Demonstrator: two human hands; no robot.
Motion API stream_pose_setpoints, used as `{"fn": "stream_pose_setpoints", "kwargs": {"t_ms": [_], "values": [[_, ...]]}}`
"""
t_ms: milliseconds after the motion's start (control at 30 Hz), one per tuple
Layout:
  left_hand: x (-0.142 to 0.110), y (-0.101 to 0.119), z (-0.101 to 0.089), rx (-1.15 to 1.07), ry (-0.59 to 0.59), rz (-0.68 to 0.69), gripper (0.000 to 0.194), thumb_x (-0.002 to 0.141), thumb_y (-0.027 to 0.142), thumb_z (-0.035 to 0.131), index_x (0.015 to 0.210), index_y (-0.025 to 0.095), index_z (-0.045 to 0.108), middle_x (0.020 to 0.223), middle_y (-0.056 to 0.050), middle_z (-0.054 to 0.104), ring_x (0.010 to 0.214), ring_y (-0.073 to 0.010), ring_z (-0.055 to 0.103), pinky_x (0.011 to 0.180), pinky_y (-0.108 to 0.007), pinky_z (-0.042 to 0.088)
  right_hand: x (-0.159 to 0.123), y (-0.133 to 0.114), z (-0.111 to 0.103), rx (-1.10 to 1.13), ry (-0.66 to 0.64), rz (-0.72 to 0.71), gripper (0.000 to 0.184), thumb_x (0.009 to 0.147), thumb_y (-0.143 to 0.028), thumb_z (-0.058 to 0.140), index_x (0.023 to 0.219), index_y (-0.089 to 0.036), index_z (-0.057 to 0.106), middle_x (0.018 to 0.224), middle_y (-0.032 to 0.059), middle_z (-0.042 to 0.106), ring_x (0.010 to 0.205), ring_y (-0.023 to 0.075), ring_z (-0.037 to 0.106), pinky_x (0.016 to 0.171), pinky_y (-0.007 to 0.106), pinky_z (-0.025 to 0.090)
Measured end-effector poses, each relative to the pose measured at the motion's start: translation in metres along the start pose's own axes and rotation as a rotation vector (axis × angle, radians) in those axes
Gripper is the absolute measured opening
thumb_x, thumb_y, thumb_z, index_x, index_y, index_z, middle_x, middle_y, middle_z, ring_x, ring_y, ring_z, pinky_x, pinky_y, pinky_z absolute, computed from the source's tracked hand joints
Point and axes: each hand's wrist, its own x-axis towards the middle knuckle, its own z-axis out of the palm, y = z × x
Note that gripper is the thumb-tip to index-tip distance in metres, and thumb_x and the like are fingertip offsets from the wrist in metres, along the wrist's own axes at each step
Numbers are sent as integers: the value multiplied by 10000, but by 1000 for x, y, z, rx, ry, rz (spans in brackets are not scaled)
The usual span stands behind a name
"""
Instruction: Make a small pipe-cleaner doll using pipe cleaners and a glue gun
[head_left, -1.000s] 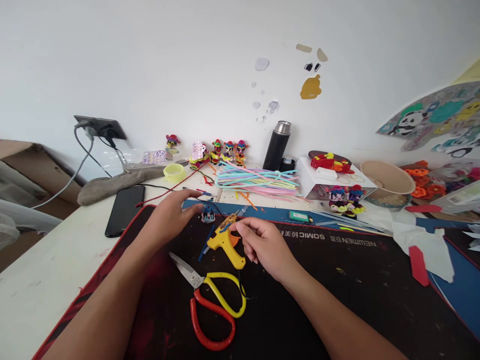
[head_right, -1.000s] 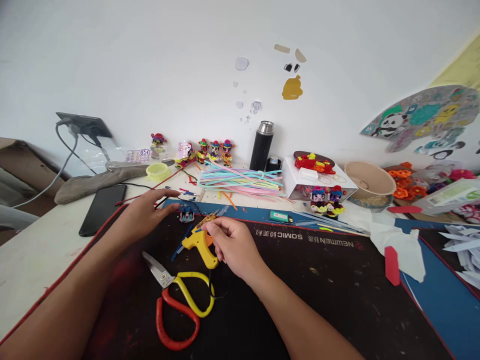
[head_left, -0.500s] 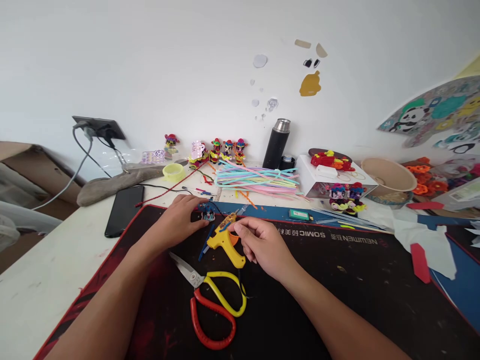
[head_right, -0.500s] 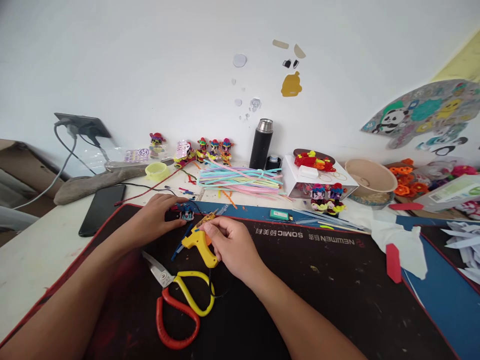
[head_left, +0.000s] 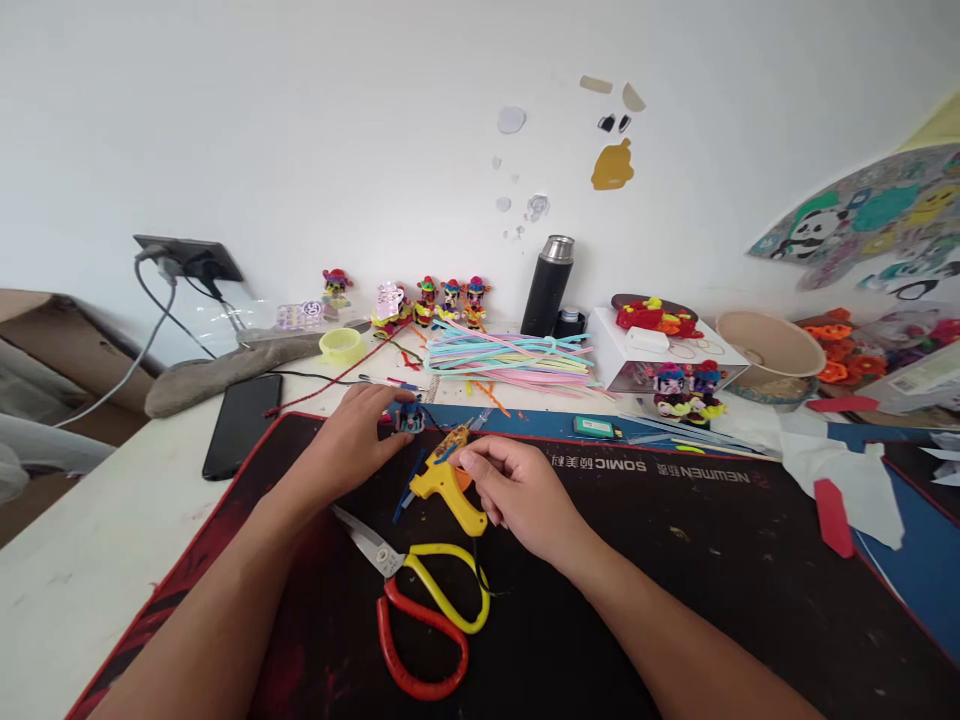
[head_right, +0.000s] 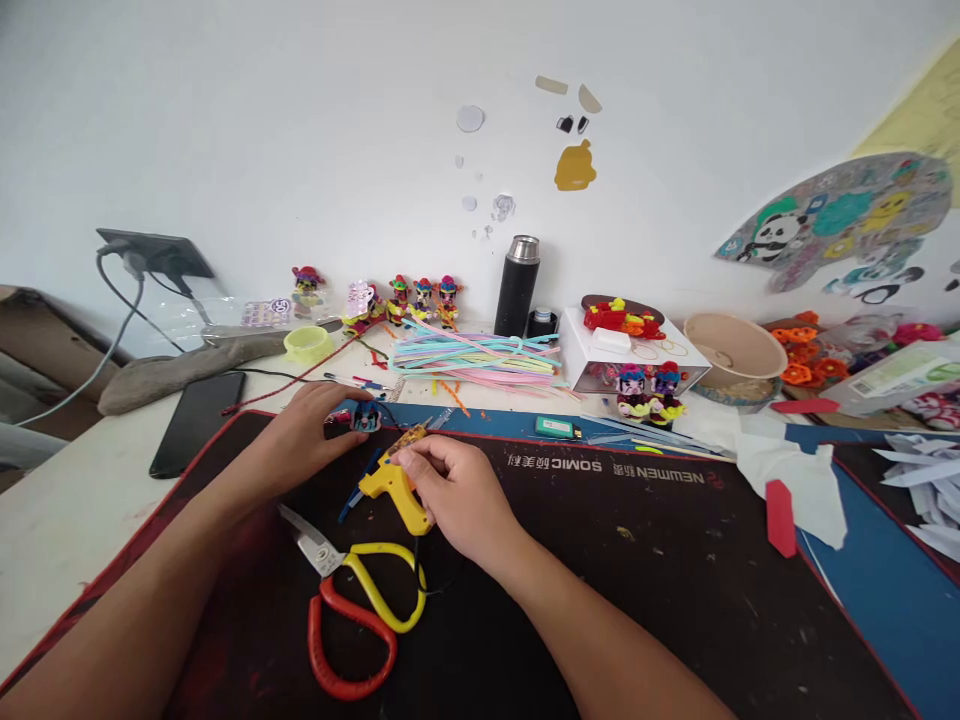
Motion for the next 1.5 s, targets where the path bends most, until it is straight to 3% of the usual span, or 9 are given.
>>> {"fn": "stream_pose_setpoints", "kwargs": {"t_ms": [167,633,1000,1167,1300,1500], "values": [[-1,9,-9,-106,26,18,334,922,370,661,1244,279,677,1289,-78,709,1261,-327,612,1097,-480,506,0,0,1,-12,10,-7,258,1001,-407,629,988,-176,744,549,-73,483,441,89,408,460,217,353],[1,-14,-5,90,-117,13,406,812,453,756,1160,245,775,1230,-130,765,1231,-395,610,1098,-538,486,1,1,0,24,20,-50,252,986,-397,614,966,-174,730,537,-78,474,441,91,408,454,224,335],[-1,-15,0,86,-140,14,396,799,417,762,1162,260,782,1226,-127,768,1256,-399,605,1104,-550,491,1,4,2,-55,36,-51,253,998,-386,616,981,-174,753,546,-71,488,455,96,427,485,231,356],[-4,-15,-7,-18,-152,-6,452,799,485,760,1211,300,777,1269,-108,766,1290,-392,621,1108,-524,510,2,8,1,-99,52,-91,260,999,-393,623,996,-177,768,634,-39,575,486,96,451,514,239,377],[-2,-18,-14,-35,-81,-39,494,845,529,697,1269,282,754,1278,-116,775,1269,-387,647,1091,-511,516,3,10,-1,-164,78,-138,265,1007,-401,621,992,-186,775,740,1,682,546,112,521,550,245,401],[4,-16,-17,-6,155,-175,405,902,570,563,1062,265,778,1157,-107,818,1141,-371,709,1044,-487,527,4,10,-4,-324,141,-260,255,1028,-384,608,1005,-218,799,897,33,793,776,176,686,691,273,454]]}}
